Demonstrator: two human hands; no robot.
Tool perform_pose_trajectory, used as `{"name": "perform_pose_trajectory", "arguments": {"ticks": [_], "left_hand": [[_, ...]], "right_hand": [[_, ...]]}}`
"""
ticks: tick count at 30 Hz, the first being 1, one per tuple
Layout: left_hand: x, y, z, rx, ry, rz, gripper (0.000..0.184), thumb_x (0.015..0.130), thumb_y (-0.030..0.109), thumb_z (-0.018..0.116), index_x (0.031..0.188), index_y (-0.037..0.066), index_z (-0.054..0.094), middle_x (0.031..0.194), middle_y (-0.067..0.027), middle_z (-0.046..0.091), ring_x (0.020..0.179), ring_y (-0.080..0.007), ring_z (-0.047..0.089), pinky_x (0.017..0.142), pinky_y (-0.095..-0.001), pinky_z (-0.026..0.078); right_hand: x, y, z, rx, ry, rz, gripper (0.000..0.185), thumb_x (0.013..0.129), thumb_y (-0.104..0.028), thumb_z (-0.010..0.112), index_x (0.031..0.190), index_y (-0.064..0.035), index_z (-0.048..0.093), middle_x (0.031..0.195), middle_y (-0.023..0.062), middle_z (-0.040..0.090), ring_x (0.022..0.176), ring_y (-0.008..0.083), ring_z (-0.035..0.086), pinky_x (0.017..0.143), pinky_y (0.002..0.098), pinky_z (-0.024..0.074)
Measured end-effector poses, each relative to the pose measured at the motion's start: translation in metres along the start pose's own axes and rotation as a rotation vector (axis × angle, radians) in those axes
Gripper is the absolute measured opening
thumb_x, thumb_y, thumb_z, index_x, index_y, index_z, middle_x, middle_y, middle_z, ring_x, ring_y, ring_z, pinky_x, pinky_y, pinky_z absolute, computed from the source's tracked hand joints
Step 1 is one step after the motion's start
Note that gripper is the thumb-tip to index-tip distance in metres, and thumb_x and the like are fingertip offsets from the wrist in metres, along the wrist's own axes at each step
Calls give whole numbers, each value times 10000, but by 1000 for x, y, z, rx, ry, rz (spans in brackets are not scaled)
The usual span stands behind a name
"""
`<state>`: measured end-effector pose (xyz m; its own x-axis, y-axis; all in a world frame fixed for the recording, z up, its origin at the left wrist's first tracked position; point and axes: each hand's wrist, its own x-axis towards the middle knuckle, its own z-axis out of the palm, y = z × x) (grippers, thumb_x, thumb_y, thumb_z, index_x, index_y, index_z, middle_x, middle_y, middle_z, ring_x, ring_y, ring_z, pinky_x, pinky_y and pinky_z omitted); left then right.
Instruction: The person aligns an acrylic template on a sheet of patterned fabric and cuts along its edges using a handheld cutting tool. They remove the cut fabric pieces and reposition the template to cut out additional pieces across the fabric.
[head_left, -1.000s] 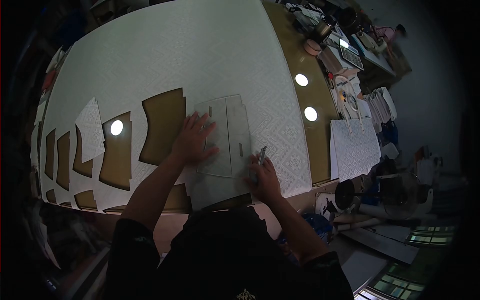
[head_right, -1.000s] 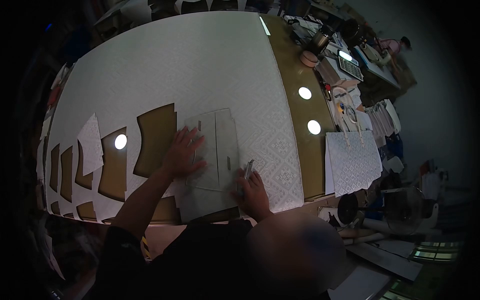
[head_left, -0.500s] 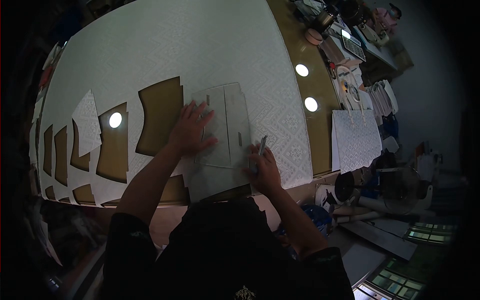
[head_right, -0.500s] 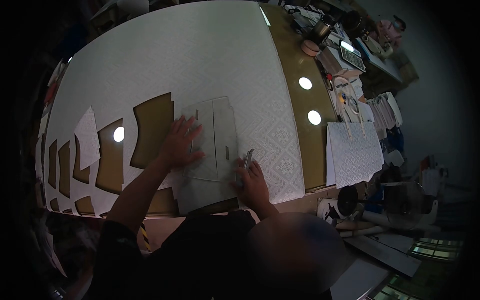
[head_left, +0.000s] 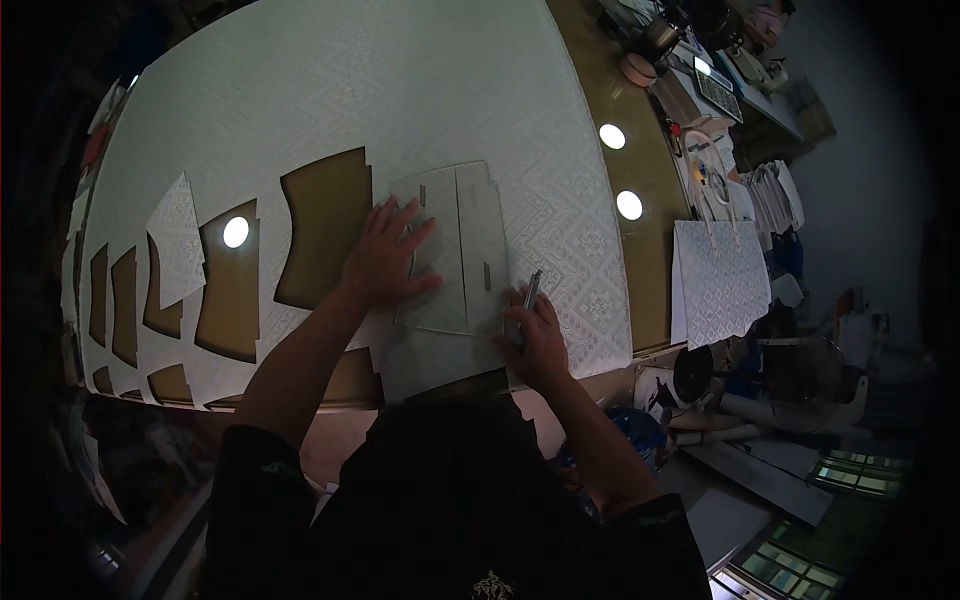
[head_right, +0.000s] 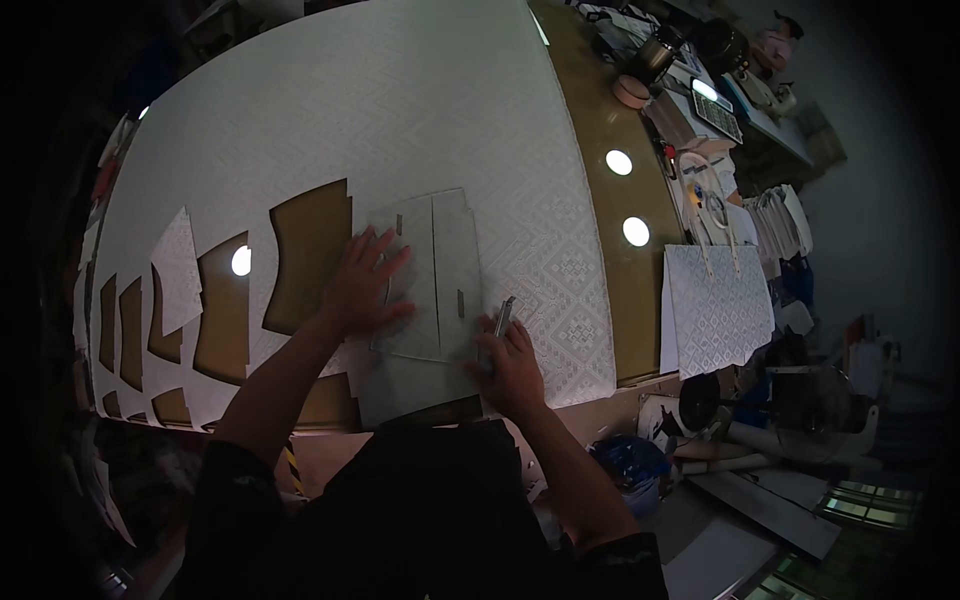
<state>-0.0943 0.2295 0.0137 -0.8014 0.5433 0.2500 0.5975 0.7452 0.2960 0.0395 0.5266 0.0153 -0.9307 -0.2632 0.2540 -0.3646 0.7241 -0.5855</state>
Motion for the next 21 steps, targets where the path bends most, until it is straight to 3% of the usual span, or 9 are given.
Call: {"name": "perform_pose_trajectory", "arguments": {"ticks": [1,11,13,21], "left_hand": [[0,0,0,6,3,5,868,843,680,717,1513,154,547,1625,-197,397,1519,-482,291,1253,-592,238],[1,1,-3,-14,-21,-22,858,847,681,714,1515,169,546,1624,-190,392,1526,-481,275,1263,-592,225],[0,1,-3,-22,-25,-25,858,842,681,718,1511,171,550,1622,-188,395,1524,-483,280,1264,-594,224],[0,0,-4,-40,-3,-8,848,811,664,758,1483,176,583,1612,-188,411,1501,-497,308,1247,-611,252]], "right_hand": [[0,1,0,24,-14,14,461,804,-154,854,1171,-103,578,1472,167,612,1432,425,485,1207,557,361],[1,0,-2,8,-28,13,451,824,-190,850,1175,-98,581,1452,178,630,1426,418,501,1205,559,357],[0,1,-1,19,8,-6,449,819,-208,846,1172,-108,588,1422,167,643,1354,418,541,1208,576,337],[0,1,-3,30,-16,7,426,829,-228,847,1155,-109,599,1406,174,655,1397,417,520,1214,570,329]]}}
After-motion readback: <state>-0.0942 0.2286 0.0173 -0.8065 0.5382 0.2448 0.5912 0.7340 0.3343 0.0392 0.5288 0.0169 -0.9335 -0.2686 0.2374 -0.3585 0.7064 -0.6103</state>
